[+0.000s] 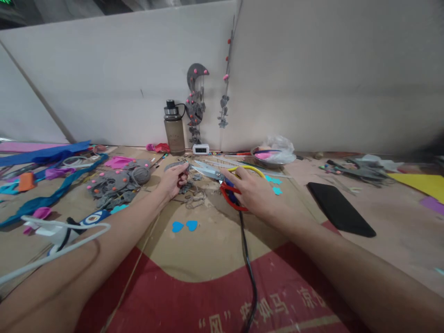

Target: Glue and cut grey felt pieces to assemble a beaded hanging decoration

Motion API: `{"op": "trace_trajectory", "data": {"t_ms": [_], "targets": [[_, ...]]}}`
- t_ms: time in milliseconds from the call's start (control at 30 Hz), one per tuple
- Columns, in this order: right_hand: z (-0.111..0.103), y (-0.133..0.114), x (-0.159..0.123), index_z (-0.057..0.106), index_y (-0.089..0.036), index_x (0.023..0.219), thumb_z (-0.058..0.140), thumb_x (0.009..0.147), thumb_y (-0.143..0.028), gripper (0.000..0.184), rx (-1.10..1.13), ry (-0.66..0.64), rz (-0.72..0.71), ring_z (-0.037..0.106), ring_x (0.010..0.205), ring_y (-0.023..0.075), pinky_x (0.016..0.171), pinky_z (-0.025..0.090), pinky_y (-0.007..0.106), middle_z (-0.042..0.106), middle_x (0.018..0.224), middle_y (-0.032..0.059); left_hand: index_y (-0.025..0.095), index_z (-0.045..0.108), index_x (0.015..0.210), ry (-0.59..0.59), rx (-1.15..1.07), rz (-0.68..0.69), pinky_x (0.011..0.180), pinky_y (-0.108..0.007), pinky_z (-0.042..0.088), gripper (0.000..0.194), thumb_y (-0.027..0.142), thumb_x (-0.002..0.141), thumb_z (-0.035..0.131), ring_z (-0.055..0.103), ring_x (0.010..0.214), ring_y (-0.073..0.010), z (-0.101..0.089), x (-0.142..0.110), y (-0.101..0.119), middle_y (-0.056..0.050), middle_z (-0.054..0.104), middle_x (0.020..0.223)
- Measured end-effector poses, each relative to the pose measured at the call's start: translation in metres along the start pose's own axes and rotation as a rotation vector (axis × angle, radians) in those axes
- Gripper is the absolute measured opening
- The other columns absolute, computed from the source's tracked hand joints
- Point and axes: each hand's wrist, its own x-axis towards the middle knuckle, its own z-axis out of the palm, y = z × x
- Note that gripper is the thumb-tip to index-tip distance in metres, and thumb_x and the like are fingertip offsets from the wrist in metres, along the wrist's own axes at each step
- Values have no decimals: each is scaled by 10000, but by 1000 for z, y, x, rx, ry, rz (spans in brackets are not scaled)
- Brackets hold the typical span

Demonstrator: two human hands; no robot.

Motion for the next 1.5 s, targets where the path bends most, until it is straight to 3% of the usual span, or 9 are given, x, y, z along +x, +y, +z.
{"op": "trace_trajectory", "data": {"t_ms": [633,1167,1500], "targets": [[2,0,0,340,-293,1403,444,808,-130,625,-26,-13,6,508,810,194,668,340,289,549,1091,89,120,512,619,-43,25,49,326,-130,195,305,300,647,756,340,384,-5,0,1,-3,26,481,537],[11,6,0,317,-264,1420,484,805,-132,650,19,26,-73,515,841,205,721,366,299,557,1042,87,112,523,651,-93,-15,-8,325,-117,202,241,251,704,712,322,377,-7,0,2,-3,28,476,535],[17,8,0,311,-291,1426,463,819,-118,649,9,-16,-65,543,826,194,668,358,282,587,1016,74,112,508,626,-91,-16,-23,322,-121,195,261,254,710,710,298,361,-6,0,3,-4,31,464,507]]}}
